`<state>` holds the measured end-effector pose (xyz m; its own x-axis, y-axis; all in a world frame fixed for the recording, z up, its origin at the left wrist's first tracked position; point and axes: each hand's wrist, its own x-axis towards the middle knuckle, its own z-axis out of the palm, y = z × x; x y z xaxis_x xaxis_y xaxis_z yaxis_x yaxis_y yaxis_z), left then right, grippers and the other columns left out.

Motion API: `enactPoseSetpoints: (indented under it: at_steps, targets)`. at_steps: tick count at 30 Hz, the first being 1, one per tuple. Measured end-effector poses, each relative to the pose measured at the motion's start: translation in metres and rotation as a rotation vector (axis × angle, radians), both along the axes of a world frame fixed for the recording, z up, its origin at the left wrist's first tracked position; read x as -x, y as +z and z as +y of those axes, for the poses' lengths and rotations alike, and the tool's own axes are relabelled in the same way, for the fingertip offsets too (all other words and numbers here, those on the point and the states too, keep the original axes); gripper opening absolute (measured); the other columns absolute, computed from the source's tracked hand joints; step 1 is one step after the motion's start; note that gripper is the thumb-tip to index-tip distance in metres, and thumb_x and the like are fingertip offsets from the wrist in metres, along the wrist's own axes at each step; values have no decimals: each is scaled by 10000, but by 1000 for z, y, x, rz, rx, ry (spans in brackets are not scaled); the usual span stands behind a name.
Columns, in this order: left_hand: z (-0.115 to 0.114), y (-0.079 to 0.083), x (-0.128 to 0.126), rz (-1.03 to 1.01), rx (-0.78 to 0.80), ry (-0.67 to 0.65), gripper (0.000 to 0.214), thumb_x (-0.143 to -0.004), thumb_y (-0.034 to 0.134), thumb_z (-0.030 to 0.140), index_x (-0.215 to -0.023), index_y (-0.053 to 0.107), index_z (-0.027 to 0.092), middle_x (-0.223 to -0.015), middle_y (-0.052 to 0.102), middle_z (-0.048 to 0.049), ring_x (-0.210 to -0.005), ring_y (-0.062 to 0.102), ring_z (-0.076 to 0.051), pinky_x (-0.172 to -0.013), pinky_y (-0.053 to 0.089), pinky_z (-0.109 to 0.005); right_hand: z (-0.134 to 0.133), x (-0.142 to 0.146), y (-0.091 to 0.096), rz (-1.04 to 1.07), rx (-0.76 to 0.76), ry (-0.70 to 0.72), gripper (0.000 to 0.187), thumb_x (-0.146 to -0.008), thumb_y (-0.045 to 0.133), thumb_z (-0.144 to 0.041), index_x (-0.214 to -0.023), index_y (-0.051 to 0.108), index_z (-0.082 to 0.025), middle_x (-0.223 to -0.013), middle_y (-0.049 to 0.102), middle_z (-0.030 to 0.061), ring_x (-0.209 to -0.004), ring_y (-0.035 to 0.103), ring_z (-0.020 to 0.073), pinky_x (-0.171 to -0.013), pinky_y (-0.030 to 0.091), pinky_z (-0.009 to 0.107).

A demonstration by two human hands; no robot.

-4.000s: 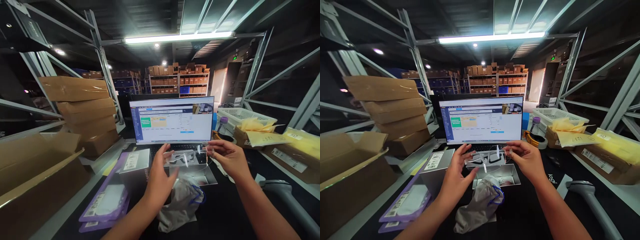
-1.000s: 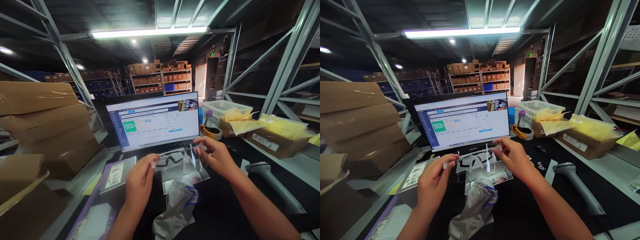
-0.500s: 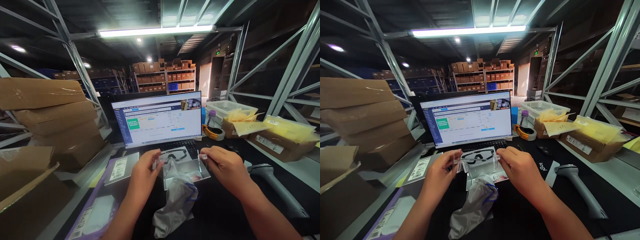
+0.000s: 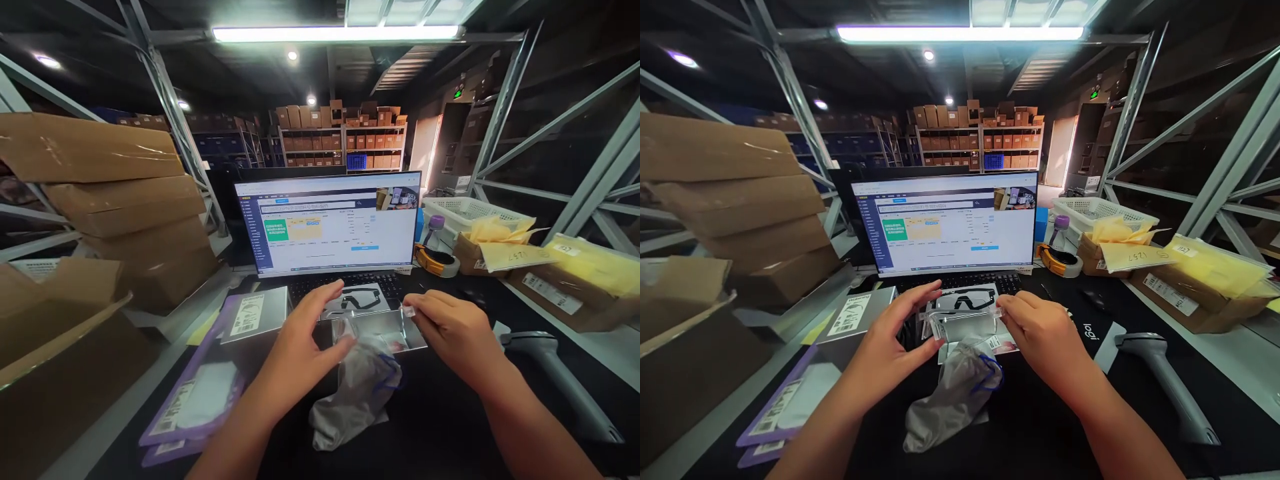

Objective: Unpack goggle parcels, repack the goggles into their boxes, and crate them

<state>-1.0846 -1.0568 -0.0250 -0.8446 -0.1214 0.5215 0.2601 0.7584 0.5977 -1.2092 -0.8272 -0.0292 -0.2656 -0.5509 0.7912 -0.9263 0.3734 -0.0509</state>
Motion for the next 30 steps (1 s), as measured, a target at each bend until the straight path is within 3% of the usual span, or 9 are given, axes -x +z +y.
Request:
enactPoseSetpoints:
  at_steps: [7, 20, 25, 28, 30]
  targets:
    - [1, 4, -4, 28, -25, -4, 553, -813, 681, 211, -1348, 564, 283, -1360, 627, -50, -1250, 600, -231, -1087, 500, -427, 2, -1, 1, -2, -7, 17, 176, -1013, 498, -184, -1000, 674, -176, -799, 677, 24, -678, 639, 129, -599, 446, 236]
    - [2, 4, -7, 30, 21, 20, 547, -810, 659, 205, -1335, 559, 323, -1335, 646, -23, -1221, 625, -225, -1049, 533, -415, 4, -3, 5, -26, 4, 28, 165, -997, 520, -167, -1014, 683, -187, -767, 653, 10, -655, 606, 116, -606, 435, 236]
    - [-3, -7, -5, -39, 109, -90, 439, -835, 652, 273, -1271, 631, 311, -1301, 679, -35, -1179, 658, -266, -1033, 548, -418, -4, -3, 1, -2, -23, -1, 233, -1012, 469, -178, -933, 688, -184, -730, 642, 17, -636, 582, 122, -591, 399, 252]
    - [-15, -18, 1, -95, 111, -28, 357, -886, 596, 376, -1237, 654, 356, -1242, 712, 8, -1071, 708, -263, -923, 607, -382, -14, 0, -3, 25, -12, 27, 256, -1027, 457, -223, -927, 690, -184, -739, 652, 14, -657, 599, 116, -564, 372, 252]
    - [-23, -21, 6, -107, 100, 32, 341, -902, 568, 452, -1223, 662, 384, -1217, 723, 33, -1044, 718, -261, -876, 623, -366, -17, 8, -2, -56, 7, 87, 205, -1022, 500, -252, -1067, 684, -173, -832, 698, 19, -736, 639, 113, -623, 416, 229]
